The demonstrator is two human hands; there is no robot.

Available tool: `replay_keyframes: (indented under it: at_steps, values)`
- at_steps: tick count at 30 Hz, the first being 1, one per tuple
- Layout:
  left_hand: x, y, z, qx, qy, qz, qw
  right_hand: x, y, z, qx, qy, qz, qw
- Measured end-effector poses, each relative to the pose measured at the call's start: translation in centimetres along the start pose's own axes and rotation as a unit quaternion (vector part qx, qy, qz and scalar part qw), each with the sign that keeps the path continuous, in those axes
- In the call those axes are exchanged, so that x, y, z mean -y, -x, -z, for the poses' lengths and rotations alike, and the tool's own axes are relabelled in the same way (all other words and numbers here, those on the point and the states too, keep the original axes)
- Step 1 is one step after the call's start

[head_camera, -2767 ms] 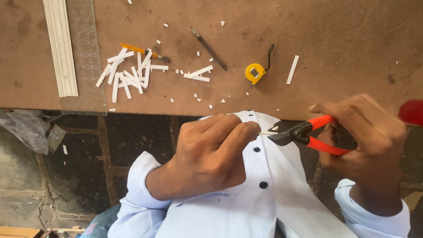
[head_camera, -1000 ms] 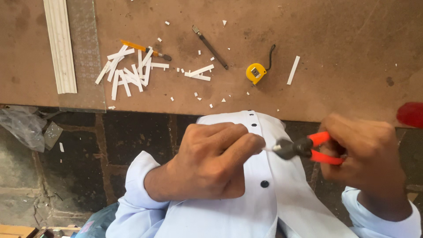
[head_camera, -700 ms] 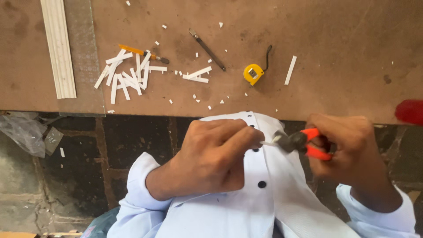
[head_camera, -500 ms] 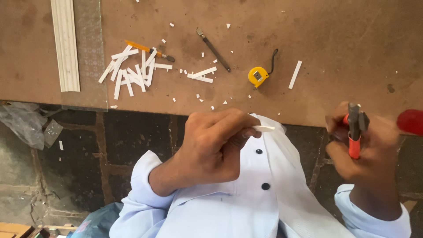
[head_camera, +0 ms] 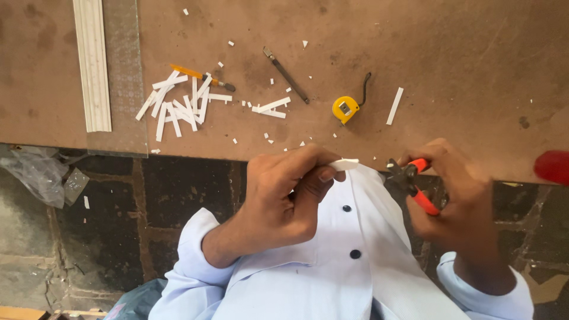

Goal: The person uses pliers to cut small white plastic strips into shorter pieces on a workbench. They repeatedly pick up strips, position them in the pliers, and cut them, accumulating cut pieces on the table.

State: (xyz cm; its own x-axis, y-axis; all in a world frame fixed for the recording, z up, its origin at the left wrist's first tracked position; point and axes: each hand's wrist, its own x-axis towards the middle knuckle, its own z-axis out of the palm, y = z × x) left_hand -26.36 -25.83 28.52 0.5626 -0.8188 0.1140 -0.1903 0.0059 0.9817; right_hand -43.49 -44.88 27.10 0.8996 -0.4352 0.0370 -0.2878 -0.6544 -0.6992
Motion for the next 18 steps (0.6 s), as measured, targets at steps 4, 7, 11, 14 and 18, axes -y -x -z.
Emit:
replay_keyframes:
  at_steps: [4,7,11,14,18]
  values:
    - [-0.3,-0.2,-0.6,-0.043,-0.013,-0.019,0.999,0.7,0.1,-1.9,-0.043,-0.013,0.009,0.999]
    - [-0.6,-0.5,-1.0,-0.073,-0.02,-0.059,0.995,1.4,0.0,-3.3,-0.069,-0.026,-0.005,0.997]
    - [-1.0,-0.8,-0.8,-0.08,-0.027,-0.097,0.992,2.1,-0.2,-3.8,-0.06,-0.012,0.039,0.997]
    - [-0.7,-1.1,-0.6,-0.058,-0.027,-0.126,0.99,2.4,-0.3,-4.2,-0.064,-0.095,0.047,0.992]
    - [0.2,-0.8,-1.2,-0.056,0.126,-0.037,0.99,2.5,-0.4,-4.9,-0.065,-0.092,0.032,0.993]
